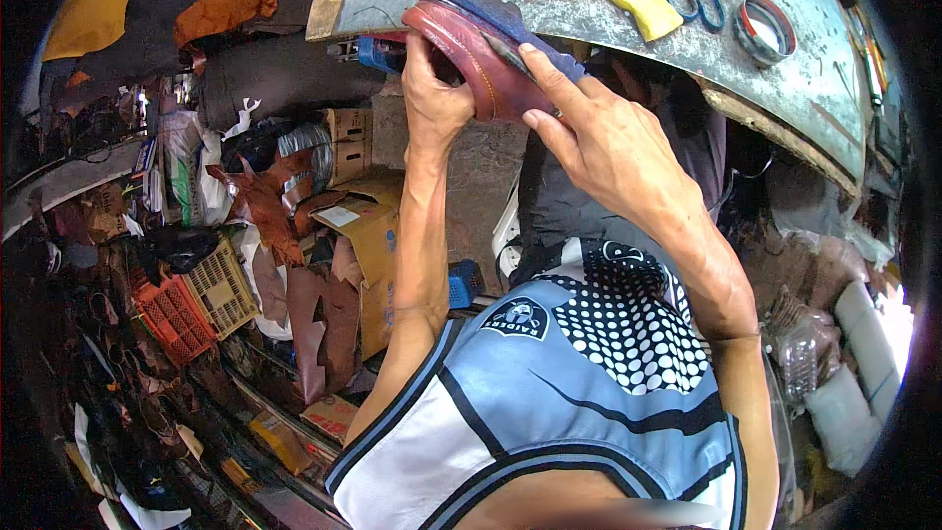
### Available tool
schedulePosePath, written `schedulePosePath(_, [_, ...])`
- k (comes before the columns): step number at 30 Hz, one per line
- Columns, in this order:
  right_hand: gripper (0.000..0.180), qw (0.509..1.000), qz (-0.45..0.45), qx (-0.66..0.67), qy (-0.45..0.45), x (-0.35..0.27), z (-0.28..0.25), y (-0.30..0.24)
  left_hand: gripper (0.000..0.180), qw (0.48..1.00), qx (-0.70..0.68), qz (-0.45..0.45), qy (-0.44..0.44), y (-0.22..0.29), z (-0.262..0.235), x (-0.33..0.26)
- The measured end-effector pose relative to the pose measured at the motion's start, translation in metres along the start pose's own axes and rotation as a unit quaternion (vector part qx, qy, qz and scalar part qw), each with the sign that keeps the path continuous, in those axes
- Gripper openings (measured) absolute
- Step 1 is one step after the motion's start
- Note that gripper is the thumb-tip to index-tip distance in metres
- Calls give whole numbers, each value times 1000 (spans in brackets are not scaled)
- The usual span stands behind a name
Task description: Trimming excess material from a shoe upper and polishing the edges using a heated tool.
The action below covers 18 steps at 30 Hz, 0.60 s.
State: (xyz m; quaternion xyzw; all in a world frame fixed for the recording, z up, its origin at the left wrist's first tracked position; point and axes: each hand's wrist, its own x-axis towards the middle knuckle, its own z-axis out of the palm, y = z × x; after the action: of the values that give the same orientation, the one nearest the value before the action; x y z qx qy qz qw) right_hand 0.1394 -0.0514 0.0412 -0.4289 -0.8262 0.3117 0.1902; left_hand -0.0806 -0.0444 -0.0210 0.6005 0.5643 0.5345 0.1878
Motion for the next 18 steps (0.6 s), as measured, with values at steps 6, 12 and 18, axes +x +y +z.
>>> schedulePosePath(6, [61,999,19,-13,-22,-6,4,-6,27,932,-270,-239,-26,9,22,-27])
schedulePosePath(12, [61,999,29,-22,0,-20,3,1,42,688,-619,-360,-113,-6,23,-26])
schedulePosePath(18, [64,999,27,41,-23,-46,15,1,48,538,-768,-331,-109,-19,24,-57])
